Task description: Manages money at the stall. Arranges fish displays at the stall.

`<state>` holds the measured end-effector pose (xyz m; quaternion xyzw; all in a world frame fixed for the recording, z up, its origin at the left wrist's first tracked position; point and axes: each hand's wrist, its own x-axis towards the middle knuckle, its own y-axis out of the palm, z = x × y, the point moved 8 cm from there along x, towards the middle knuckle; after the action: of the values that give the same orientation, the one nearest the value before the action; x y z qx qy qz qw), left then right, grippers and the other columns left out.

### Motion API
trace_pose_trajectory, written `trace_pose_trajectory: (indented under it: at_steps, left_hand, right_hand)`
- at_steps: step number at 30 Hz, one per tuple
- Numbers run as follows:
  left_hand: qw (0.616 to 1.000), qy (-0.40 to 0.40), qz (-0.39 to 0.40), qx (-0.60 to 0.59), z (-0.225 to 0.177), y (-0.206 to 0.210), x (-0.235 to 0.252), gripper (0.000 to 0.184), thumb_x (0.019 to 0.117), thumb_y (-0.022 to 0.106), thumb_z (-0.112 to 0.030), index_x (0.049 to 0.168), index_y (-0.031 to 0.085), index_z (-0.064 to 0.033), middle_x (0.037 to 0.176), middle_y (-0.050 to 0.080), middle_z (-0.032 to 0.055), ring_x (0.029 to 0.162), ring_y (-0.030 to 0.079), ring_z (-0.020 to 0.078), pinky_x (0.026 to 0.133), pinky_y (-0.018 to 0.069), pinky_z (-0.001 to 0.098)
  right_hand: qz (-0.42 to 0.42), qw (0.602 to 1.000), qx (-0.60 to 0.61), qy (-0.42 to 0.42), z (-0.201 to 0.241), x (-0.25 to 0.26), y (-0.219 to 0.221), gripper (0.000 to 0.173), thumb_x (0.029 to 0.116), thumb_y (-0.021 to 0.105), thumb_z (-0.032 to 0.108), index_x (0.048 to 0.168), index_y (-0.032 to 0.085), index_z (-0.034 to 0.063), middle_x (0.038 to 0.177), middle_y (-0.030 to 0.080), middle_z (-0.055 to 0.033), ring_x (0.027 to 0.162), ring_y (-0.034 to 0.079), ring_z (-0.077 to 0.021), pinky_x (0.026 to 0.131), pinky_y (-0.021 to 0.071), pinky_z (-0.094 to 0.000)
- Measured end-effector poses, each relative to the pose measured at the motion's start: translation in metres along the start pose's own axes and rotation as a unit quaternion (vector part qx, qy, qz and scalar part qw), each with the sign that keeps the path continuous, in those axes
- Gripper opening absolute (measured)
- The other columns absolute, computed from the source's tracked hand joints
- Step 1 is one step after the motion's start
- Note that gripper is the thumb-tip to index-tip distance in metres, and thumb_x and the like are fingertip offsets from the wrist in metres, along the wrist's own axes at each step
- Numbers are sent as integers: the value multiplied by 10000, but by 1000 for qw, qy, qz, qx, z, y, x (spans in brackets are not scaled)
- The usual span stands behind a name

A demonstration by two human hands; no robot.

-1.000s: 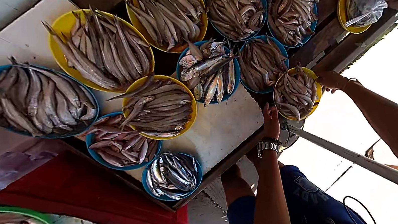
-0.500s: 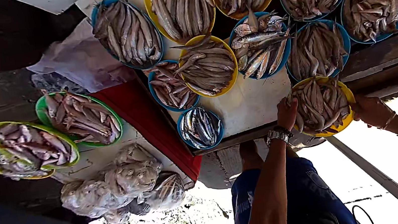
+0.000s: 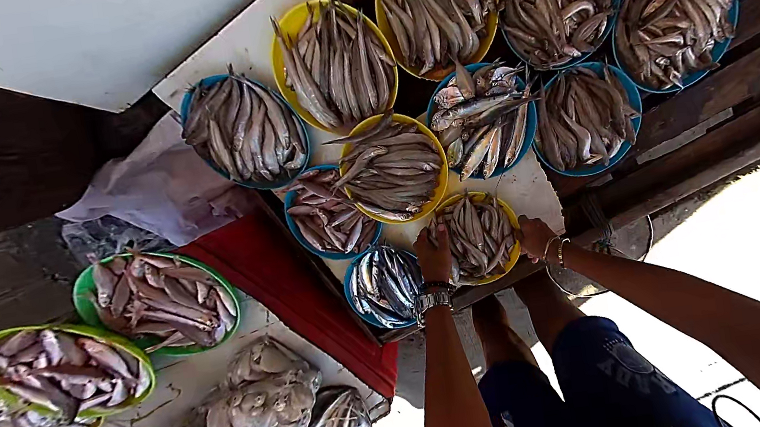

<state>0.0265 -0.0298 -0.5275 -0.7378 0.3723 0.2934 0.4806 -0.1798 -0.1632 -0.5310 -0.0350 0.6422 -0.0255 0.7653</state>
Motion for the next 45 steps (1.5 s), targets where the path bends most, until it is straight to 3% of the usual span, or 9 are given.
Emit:
trace_pose_trajectory:
  at_steps: [5, 9, 13, 16, 25, 30, 33, 39, 45]
  left_hand:
    - [999, 32, -32, -28, -9, -24, 7, 596, 1092, 457, -320, 1521, 377, 86, 1556, 380, 324, 1473, 343, 436, 1207, 253, 568]
    - [993, 67, -73, -69, -13, -37, -7, 587, 1078, 483, -256, 1528, 352, 98, 1558, 364, 334, 1471, 343, 425, 1214, 258, 518]
    - [987, 92, -127, -40, -8, -47, -25, 473, 1055, 518, -196, 1383, 514, 145, 1450, 469, 370, 1406, 409, 465, 1187, 285, 538]
    - [987, 86, -125, -50, 1, -43, -34, 417, 1044, 519, -148, 1334, 553, 150, 1406, 494, 379, 1348, 453, 448, 1137, 349, 514]
    - [989, 119, -86, -13, -1, -27, -51, 418, 1031, 497, -184, 1280, 581, 141, 1337, 545, 347, 1276, 519, 401, 1106, 399, 483]
    - [988, 135, -72, -9, -16, -20, -51, 456, 1039, 455, -240, 1286, 587, 120, 1325, 559, 321, 1246, 535, 357, 1062, 425, 480]
    - [989, 134, -63, -3, -26, -12, -53, 492, 1036, 415, -285, 1293, 592, 95, 1329, 557, 303, 1232, 541, 344, 1032, 442, 485]
    - [987, 152, -46, -8, -33, 9, -59, 497, 1025, 417, -321, 1256, 623, 68, 1284, 567, 271, 1209, 542, 344, 965, 485, 524]
    - [988, 151, -38, -7, -27, 19, -70, 467, 1029, 441, -300, 1256, 629, 62, 1302, 569, 263, 1218, 550, 327, 963, 502, 488]
  right_hand:
    - [71, 996, 3, -52, 9, 1, -2, 374, 1098, 451, 186, 1398, 526, -24, 1165, 656, -265, 884, 701, -346, 820, 569, -492]
    - [-96, 986, 121, -57, -26, -30, -132, 355, 1100, 472, 234, 1311, 622, -8, 1050, 703, -241, 841, 683, -326, 803, 550, -481]
    - [-366, 834, 406, 70, -152, -42, -265, 338, 1073, 530, 254, 1229, 625, -30, 893, 663, -131, 661, 582, -177, 634, 515, -361]
    - [-359, 727, 578, 93, -207, -27, -301, 313, 1062, 538, 300, 1237, 597, 47, 825, 651, -44, 550, 511, -87, 501, 435, -251]
    - [-287, 647, 706, -18, -216, 27, -314, 82, 976, 603, 157, 903, 595, 121, 598, 489, 52, 411, 383, -29, 397, 369, -173]
    - [-236, 690, 683, -37, -217, 16, -312, 184, 1057, 480, 229, 962, 578, 105, 677, 593, 11, 482, 496, -69, 479, 454, -218]
    - [-201, 686, 698, -52, -211, 11, -311, 224, 1082, 387, 231, 1157, 532, 78, 1058, 724, -102, 778, 699, -170, 669, 560, -297]
    - [-303, 569, 764, -15, -215, 18, -306, 64, 954, 544, 124, 899, 552, 93, 725, 608, -36, 492, 508, -87, 440, 410, -214]
    - [-329, 581, 743, 44, -203, 16, -312, 260, 930, 653, 70, 1164, 543, 36, 724, 634, -77, 472, 527, -86, 406, 406, -204]
